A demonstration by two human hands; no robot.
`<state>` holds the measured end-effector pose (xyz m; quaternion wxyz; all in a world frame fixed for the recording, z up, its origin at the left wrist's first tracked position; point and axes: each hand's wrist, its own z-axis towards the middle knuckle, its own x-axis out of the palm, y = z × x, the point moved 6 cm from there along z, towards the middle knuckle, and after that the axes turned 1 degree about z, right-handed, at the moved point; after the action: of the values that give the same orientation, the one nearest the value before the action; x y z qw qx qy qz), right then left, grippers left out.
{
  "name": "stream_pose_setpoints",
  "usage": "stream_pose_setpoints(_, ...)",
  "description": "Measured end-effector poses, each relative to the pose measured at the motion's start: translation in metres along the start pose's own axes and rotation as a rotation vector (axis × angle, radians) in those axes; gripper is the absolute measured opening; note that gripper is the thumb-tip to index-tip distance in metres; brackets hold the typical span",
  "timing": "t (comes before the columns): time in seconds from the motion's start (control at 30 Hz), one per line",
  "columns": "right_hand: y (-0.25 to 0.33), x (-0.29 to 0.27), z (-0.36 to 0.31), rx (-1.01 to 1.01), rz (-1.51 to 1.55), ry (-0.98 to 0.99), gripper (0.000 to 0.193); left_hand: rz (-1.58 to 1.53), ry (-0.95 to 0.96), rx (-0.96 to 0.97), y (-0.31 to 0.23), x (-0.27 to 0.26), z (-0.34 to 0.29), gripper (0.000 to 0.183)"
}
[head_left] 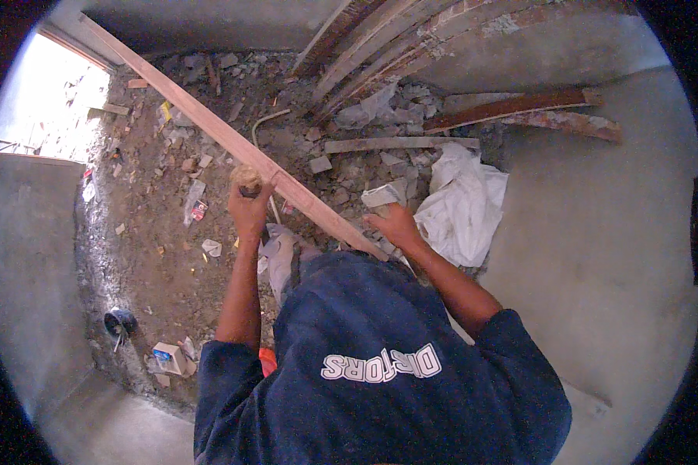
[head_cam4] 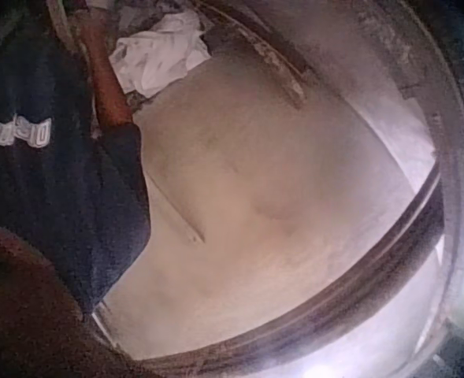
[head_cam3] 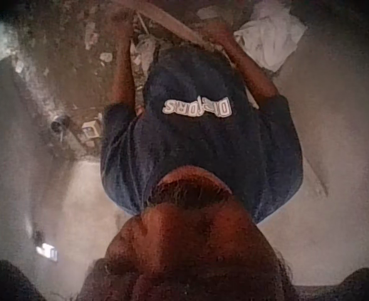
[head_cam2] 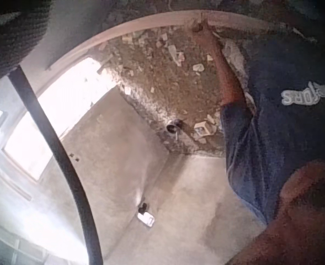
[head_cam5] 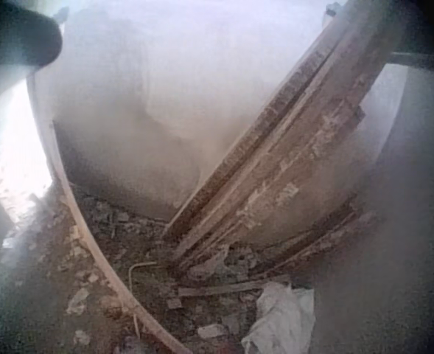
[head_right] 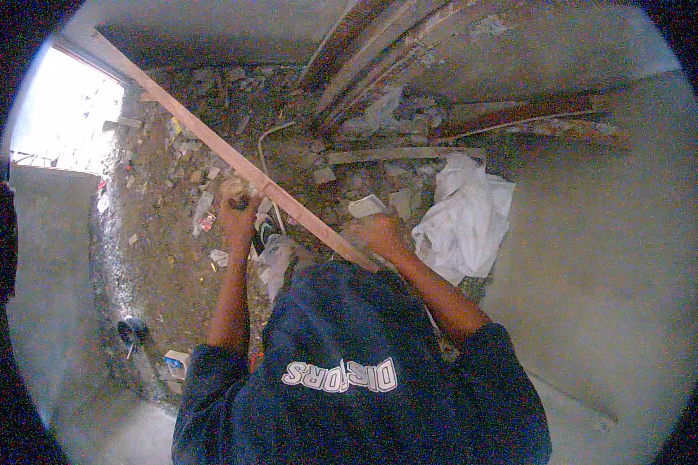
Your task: The person uses a chisel and a wooden mallet to carve and shape a long plank of wood. They repeatedly strike the chisel to remove material and refine the plank's edges and surface.
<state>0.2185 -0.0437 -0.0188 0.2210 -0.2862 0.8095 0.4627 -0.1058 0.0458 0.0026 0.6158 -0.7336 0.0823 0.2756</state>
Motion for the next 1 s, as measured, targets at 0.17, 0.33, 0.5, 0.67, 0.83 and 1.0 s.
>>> stream_pose_setpoints(0.17, -0.039, 0.005, 0.006, -0.105, 0.112, -0.171, 0.053, -0.464, 0.073, -0.008, -0.031, 0.008, 0.001, 0.028)
stream_pose_setpoints(0.33, -0.025, -0.003, 0.002, -0.046, 0.089, -0.125, 0.050, -0.850, 0.005, -0.076, -0.073, 0.013, 0.002, 0.018)
stream_pose_setpoints(0.5, -0.026, -0.004, 0.004, -0.137, 0.168, -0.185, 0.049, -0.867, 0.081, -0.016, -0.079, 0.034, 0.010, 0.019)
stream_pose_setpoints(0.67, -0.029, -0.002, 0.006, -0.134, 0.086, -0.106, 0.047, -0.771, -0.055, -0.027, -0.075, 0.025, 0.023, 0.024)
stream_pose_setpoints(0.83, 0.046, 0.009, 0.000, -0.277, -0.336, 0.160, 0.043, -0.664, -0.236, -0.036, -0.041, -0.021, 0.045, 0.026)
stream_pose_setpoints(1.0, 0.088, 0.025, 0.007, -0.657, -0.079, 0.011, 0.039, -0.666, -0.230, -0.125, -0.035, -0.044, 0.038, 0.025)
